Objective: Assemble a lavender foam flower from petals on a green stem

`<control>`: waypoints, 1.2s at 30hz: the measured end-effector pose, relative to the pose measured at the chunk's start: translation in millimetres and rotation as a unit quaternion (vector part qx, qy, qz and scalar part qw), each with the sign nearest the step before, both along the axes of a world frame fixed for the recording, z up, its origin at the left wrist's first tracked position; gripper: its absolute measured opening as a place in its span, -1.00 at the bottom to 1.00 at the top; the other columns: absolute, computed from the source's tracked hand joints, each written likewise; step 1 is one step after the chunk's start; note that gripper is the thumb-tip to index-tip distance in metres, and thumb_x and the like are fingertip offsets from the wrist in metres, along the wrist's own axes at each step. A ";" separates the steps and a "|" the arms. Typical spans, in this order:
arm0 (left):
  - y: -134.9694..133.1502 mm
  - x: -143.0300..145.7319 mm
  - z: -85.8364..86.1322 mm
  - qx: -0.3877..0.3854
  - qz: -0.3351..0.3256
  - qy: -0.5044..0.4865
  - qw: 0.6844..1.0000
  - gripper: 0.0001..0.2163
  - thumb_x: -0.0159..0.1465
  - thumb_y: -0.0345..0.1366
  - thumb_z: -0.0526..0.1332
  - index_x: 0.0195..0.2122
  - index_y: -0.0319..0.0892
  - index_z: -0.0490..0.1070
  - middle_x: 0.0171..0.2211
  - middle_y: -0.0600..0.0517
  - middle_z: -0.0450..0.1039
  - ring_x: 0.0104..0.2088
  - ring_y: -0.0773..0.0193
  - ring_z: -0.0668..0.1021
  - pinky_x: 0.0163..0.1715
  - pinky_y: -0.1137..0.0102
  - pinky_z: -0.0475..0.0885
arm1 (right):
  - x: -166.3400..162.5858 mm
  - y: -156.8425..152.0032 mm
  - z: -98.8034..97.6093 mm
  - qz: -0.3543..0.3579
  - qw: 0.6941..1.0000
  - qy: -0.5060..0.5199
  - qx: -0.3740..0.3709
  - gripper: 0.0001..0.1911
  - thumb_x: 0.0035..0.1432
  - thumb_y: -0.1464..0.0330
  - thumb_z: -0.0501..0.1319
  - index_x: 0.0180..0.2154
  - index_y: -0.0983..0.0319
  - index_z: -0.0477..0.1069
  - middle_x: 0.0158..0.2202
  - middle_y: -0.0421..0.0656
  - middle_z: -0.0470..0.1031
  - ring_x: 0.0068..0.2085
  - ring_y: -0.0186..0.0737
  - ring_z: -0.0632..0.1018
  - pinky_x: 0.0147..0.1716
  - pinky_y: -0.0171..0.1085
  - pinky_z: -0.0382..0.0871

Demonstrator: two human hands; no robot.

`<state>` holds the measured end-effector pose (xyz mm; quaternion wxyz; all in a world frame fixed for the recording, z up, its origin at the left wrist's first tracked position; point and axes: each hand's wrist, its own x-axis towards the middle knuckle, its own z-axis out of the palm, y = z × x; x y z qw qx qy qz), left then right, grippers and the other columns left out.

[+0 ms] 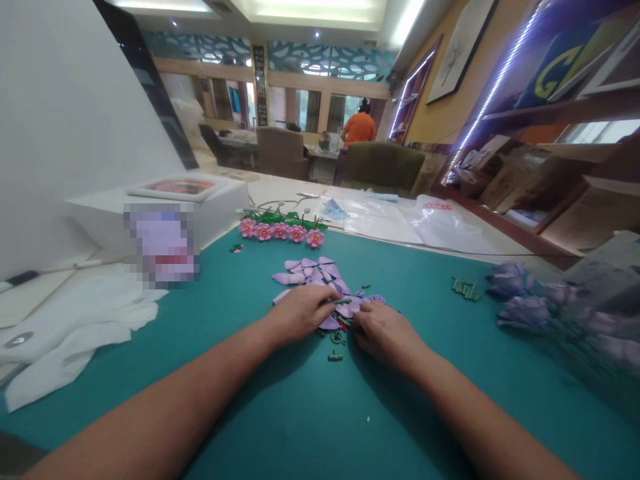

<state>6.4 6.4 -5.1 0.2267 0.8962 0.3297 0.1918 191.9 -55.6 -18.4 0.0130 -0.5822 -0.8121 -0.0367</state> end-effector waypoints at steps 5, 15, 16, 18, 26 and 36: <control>1.2 -1.3 -1.0 0.006 -0.013 -0.005 1.000 -0.76 0.32 -0.25 0.06 -0.09 -0.13 0.46 -0.16 0.01 0.55 -0.17 0.22 0.52 -0.14 0.39 0.34 | 0.5 1.8 -0.9 -0.024 0.989 0.145 0.035 -0.87 0.03 0.48 0.09 -0.42 0.25 0.41 -0.41 -0.14 0.45 -0.37 -0.27 0.40 -0.37 -0.32 0.17; 0.3 -0.5 -3.1 0.036 -0.008 0.020 0.999 -0.75 0.33 -0.30 0.02 -0.08 -0.14 0.44 -0.15 -0.03 0.53 -0.16 0.19 0.51 -0.17 0.37 0.35 | 10.4 9.7 -3.6 -0.069 0.879 0.471 0.006 -0.77 0.08 0.27 0.12 -0.30 0.21 0.49 -0.36 -0.15 0.52 -0.34 -0.24 0.47 -0.33 -0.27 0.30; 0.5 -0.7 -4.1 0.040 -0.010 0.018 0.999 -0.74 0.34 -0.28 0.02 -0.05 -0.12 0.43 -0.12 -0.02 0.53 -0.14 0.19 0.50 -0.16 0.37 0.35 | 10.0 10.3 -4.0 -0.079 0.862 0.501 -0.007 -0.77 0.06 0.24 0.15 -0.32 0.22 0.49 -0.40 -0.16 0.51 -0.37 -0.25 0.46 -0.36 -0.28 0.31; 0.9 -1.1 -6.0 0.048 -0.012 0.021 0.999 -0.73 0.35 -0.23 0.01 -0.04 -0.09 0.43 -0.12 -0.01 0.53 -0.15 0.19 0.50 -0.16 0.37 0.34 | 8.0 10.8 -3.5 -0.094 0.823 0.559 -0.038 -0.75 0.01 0.19 0.21 -0.36 0.24 0.48 -0.47 -0.19 0.49 -0.43 -0.28 0.44 -0.41 -0.29 0.31; -0.7 -0.1 -4.2 0.082 -0.007 0.054 0.995 -0.71 0.37 -0.20 -0.03 -0.15 -0.13 0.46 -0.23 -0.01 0.53 -0.24 0.21 0.50 -0.31 0.41 0.31 | -2.5 9.7 -1.5 -0.121 0.732 0.662 -0.106 -0.68 -0.22 0.19 0.36 -0.41 0.25 0.46 -0.49 -0.21 0.50 -0.45 -0.30 0.46 -0.38 -0.28 0.35; -2.7 0.8 -3.1 0.081 -0.010 0.045 0.996 -0.73 0.37 -0.21 -0.02 -0.20 -0.14 0.45 -0.30 0.00 0.52 -0.30 0.23 0.50 -0.33 0.41 0.30 | -4.8 8.2 -5.0 -0.109 0.787 0.605 -0.053 -0.73 -0.07 0.16 0.25 -0.43 0.24 0.46 -0.55 -0.23 0.45 -0.51 -0.33 0.39 -0.50 -0.33 0.25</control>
